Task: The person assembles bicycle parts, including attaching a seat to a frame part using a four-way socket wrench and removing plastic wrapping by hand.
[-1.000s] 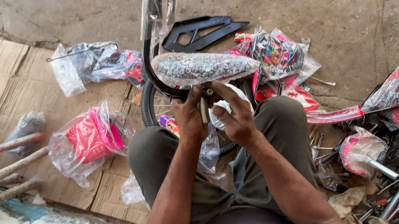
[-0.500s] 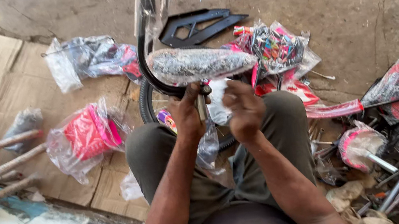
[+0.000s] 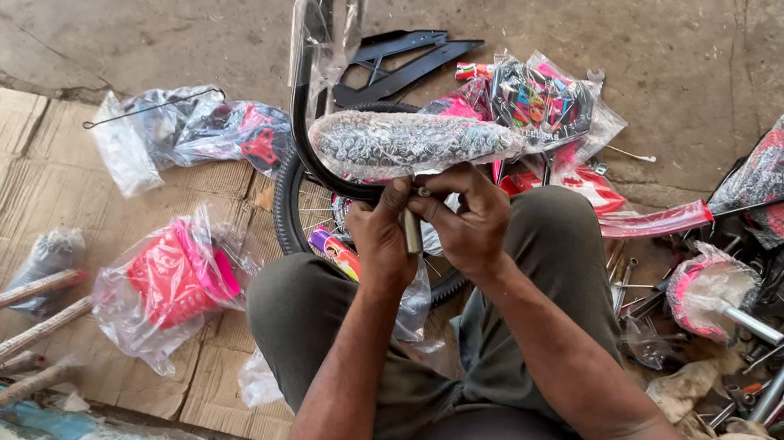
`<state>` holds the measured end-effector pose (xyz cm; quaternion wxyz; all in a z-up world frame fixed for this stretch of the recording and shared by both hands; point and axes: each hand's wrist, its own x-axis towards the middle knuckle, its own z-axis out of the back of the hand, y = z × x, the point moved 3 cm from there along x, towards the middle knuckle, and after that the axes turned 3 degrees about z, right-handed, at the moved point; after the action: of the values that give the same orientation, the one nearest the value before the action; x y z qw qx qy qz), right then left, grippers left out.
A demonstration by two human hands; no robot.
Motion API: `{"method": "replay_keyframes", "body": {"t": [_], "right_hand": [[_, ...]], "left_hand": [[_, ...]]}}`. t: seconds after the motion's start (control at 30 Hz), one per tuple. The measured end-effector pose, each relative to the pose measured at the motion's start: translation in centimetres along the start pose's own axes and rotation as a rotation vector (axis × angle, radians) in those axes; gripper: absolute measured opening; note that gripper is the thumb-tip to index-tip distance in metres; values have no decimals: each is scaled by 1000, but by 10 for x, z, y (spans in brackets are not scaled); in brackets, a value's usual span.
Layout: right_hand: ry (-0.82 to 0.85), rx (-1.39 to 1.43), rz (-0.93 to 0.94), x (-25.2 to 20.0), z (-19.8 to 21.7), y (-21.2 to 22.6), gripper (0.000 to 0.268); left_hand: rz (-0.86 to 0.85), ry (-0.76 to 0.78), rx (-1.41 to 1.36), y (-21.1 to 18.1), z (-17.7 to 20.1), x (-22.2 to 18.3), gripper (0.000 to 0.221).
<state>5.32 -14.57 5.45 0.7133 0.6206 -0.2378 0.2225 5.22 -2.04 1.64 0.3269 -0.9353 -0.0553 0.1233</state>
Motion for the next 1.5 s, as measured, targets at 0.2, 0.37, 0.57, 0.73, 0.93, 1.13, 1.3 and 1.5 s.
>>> {"method": "replay_keyframes", "body": {"t": [0.2, 0.37, 0.57, 0.73, 0.93, 1.13, 1.3, 1.5], "right_hand": [[160, -99, 116, 4, 0, 9, 32], [-57, -120, -36, -3, -6, 0, 26], [74, 6, -10, 2, -1, 1, 26], [-39, -137, 93, 2, -3, 9, 28], [17, -15, -18, 2, 2, 5, 25], [5, -30, 115, 4, 3, 12, 29], [-16, -43, -55, -3, 10, 1, 26], [2, -166, 247, 3, 5, 19, 26]], "left_hand": [[-3, 56, -65, -7, -7, -6, 23], [-4, 15, -29, 4, 4, -7, 20], [-39, 43, -66, 1, 2, -5, 20], [-3, 97, -96, -2, -6, -9, 25], [-45, 94, -22, 5, 1, -8, 26], [-8, 25, -32, 7, -1, -6, 31], [-69, 59, 47, 9, -3, -11, 31], [-71, 66, -3, 3, -8, -6, 28]]}}
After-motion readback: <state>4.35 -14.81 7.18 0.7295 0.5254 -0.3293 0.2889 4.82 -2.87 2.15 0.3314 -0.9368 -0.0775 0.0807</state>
